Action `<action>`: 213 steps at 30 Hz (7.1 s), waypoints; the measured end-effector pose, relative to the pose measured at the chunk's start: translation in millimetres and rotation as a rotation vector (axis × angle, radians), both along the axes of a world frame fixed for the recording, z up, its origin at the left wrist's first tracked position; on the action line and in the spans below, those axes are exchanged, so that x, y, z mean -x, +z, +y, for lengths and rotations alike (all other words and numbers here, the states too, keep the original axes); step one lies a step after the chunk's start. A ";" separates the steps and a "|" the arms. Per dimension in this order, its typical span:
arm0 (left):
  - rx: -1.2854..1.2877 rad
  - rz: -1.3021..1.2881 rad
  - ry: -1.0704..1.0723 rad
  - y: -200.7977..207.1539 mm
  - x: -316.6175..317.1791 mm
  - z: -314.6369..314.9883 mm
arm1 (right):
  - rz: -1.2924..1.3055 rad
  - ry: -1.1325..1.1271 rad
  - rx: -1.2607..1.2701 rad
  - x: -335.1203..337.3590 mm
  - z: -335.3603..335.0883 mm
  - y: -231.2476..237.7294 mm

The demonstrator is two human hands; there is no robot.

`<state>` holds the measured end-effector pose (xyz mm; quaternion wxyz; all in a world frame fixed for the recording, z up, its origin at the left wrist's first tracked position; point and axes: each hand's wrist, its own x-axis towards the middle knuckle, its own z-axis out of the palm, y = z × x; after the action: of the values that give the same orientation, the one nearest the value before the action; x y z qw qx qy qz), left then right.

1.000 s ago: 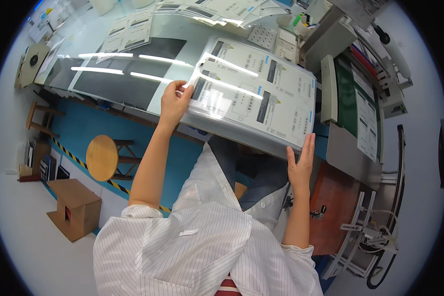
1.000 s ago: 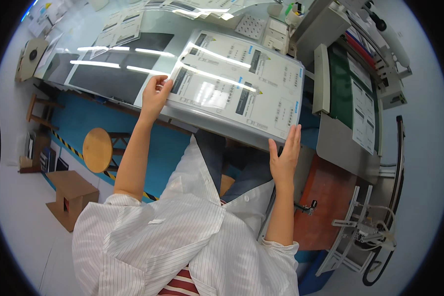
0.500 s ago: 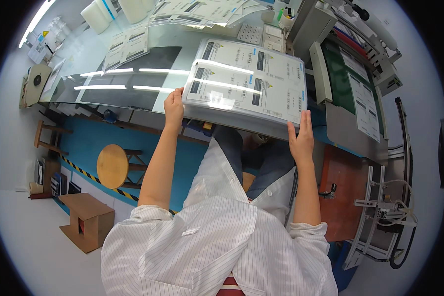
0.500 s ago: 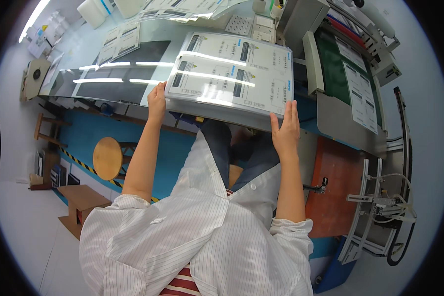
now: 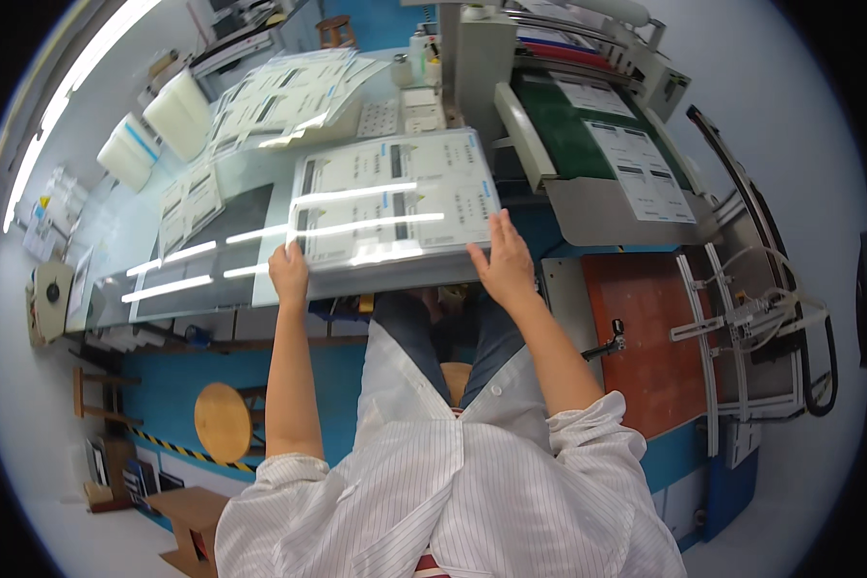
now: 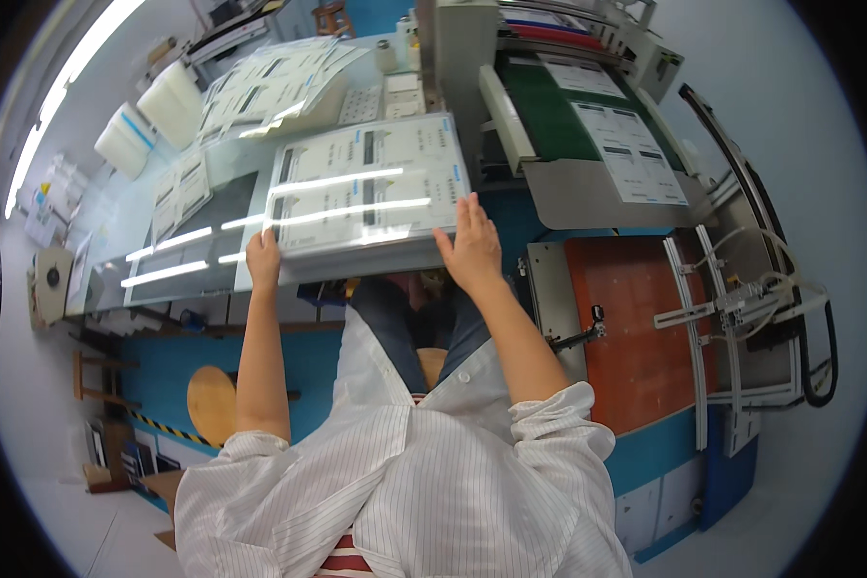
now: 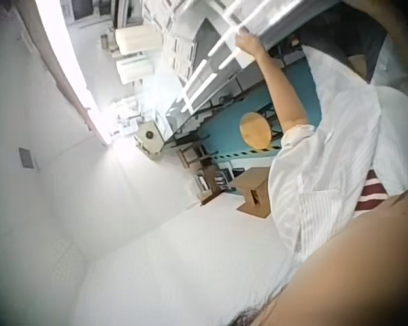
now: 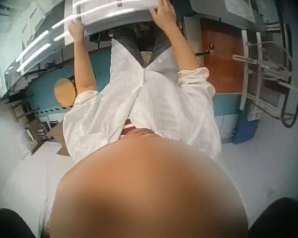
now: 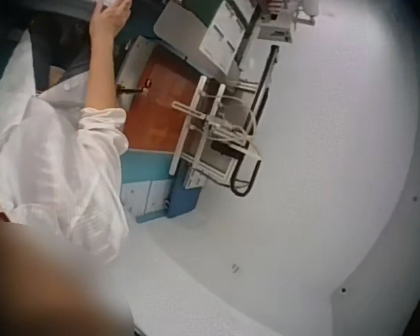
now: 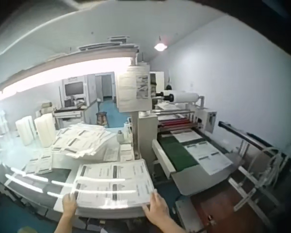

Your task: The worker is removing printed labels from a machine and stacking them neatly on a workbench.

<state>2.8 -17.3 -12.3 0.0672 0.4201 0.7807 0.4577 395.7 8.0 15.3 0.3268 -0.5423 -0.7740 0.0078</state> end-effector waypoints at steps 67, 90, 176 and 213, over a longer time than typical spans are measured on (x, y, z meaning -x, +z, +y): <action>-0.009 -0.178 -0.167 61.9 15.3 -1.1 | -0.253 0.226 0.017 -8.2 5.3 50.2; -0.165 -0.037 0.001 43.0 2.3 -1.4 | -0.185 0.247 0.075 -8.0 0.7 45.2; -0.059 -0.508 -0.140 64.8 -2.0 -20.2 | -0.298 0.399 -0.253 7.7 -6.6 60.3; 0.076 0.234 0.030 31.9 -13.9 16.0 | 0.132 0.064 0.121 21.1 32.9 6.3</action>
<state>16.7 -1.3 19.6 -0.0154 0.4561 0.8062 0.3765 374.6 40.9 21.7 0.3435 -0.5344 -0.7657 0.1007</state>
